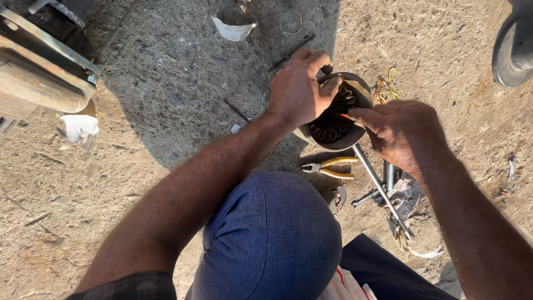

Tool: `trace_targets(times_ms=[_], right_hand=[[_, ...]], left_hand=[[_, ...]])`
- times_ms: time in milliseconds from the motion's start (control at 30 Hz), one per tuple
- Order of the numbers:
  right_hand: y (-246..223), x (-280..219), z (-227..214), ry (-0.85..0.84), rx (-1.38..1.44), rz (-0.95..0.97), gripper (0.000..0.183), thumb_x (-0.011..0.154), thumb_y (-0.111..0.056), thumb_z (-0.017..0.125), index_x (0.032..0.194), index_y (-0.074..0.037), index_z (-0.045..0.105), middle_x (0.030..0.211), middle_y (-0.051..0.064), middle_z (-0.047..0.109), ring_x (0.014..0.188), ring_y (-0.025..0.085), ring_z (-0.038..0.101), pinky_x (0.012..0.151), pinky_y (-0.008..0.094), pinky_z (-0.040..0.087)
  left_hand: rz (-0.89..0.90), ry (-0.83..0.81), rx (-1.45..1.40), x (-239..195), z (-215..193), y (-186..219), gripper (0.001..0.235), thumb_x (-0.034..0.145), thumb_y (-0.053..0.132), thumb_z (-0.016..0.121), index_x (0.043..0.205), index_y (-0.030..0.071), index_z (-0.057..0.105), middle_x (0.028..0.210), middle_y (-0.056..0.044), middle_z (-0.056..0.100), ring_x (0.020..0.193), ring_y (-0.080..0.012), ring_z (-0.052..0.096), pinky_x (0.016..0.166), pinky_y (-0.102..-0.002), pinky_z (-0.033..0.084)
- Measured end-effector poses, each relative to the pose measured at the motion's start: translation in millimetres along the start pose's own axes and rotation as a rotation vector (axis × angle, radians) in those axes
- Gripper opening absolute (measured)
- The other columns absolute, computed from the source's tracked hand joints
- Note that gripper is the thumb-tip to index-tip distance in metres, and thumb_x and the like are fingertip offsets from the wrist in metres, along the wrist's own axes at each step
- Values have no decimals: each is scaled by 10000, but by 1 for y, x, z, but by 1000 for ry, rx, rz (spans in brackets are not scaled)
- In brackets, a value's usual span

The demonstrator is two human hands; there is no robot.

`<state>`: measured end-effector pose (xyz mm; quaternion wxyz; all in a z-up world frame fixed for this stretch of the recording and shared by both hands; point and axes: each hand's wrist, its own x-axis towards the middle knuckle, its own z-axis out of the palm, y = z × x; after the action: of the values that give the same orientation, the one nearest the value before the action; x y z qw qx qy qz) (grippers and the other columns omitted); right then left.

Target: The person uses a screwdriver to pry out thin metal rods from a cylindrical metal housing. They then shake the cylinder to dislodge remaining rods and gather them from the ground.

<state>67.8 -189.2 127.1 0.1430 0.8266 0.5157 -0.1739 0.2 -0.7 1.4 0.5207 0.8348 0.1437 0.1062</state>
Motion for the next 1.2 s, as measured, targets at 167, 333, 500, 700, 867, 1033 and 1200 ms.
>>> trace_targets(times_ms=[167, 333, 500, 700, 867, 1033, 1200], right_hand=[[-1, -1, -16, 101, -36, -144, 622, 650, -106, 927, 1229, -182, 714, 798, -10, 712, 709, 165, 705, 647, 360, 577], [-9, 1, -18, 108, -49, -151, 671, 575, -129, 927, 1214, -177, 729, 790, -6, 712, 719, 187, 713, 652, 370, 581], [-8, 2, -16, 61, -115, -141, 655, 610, -135, 928, 1231, -193, 728, 780, -15, 701, 716, 174, 711, 659, 362, 583], [7, 9, -12, 32, -194, -203, 666, 604, -151, 936, 1232, -228, 726, 832, -35, 728, 775, 162, 729, 704, 359, 593], [8, 8, -13, -54, -271, -220, 818, 508, -291, 953, 1281, -219, 698, 809, -20, 734, 773, 173, 738, 708, 365, 605], [-6, 13, -24, -246, -285, -40, 721, 693, -299, 909, 1361, -314, 637, 794, -19, 725, 722, 159, 726, 647, 330, 612], [-12, 34, -21, -472, -409, -13, 641, 812, -334, 836, 1405, -351, 591, 753, -13, 717, 679, 157, 727, 610, 328, 620]], left_hand=[[-46, -82, 22, 2, 3, 2, 428, 877, 383, 789, 1166, 94, 662, 1098, -116, 616, 883, -215, 731, 688, -401, 612], [-56, -97, 30, 1, 0, 2, 447, 862, 396, 802, 1167, 99, 667, 1115, -125, 604, 892, -222, 726, 698, -412, 612], [-46, -83, 12, 1, 2, 1, 487, 862, 365, 793, 1228, 81, 643, 1124, -136, 606, 905, -231, 728, 712, -407, 628], [-50, -114, 32, 1, 1, 0, 481, 915, 387, 768, 1260, 80, 637, 1164, -133, 609, 931, -226, 732, 725, -390, 623], [-29, -82, 10, 2, 1, 4, 445, 907, 372, 765, 1229, 85, 657, 1111, -122, 619, 881, -214, 730, 700, -380, 619], [-6, -74, -11, 3, -2, 4, 348, 911, 346, 764, 1136, 89, 701, 1063, -109, 640, 833, -210, 729, 678, -385, 607], [-16, -125, -12, 2, -5, 11, 248, 926, 230, 727, 1132, 98, 693, 1117, -99, 630, 859, -206, 733, 718, -379, 627]])
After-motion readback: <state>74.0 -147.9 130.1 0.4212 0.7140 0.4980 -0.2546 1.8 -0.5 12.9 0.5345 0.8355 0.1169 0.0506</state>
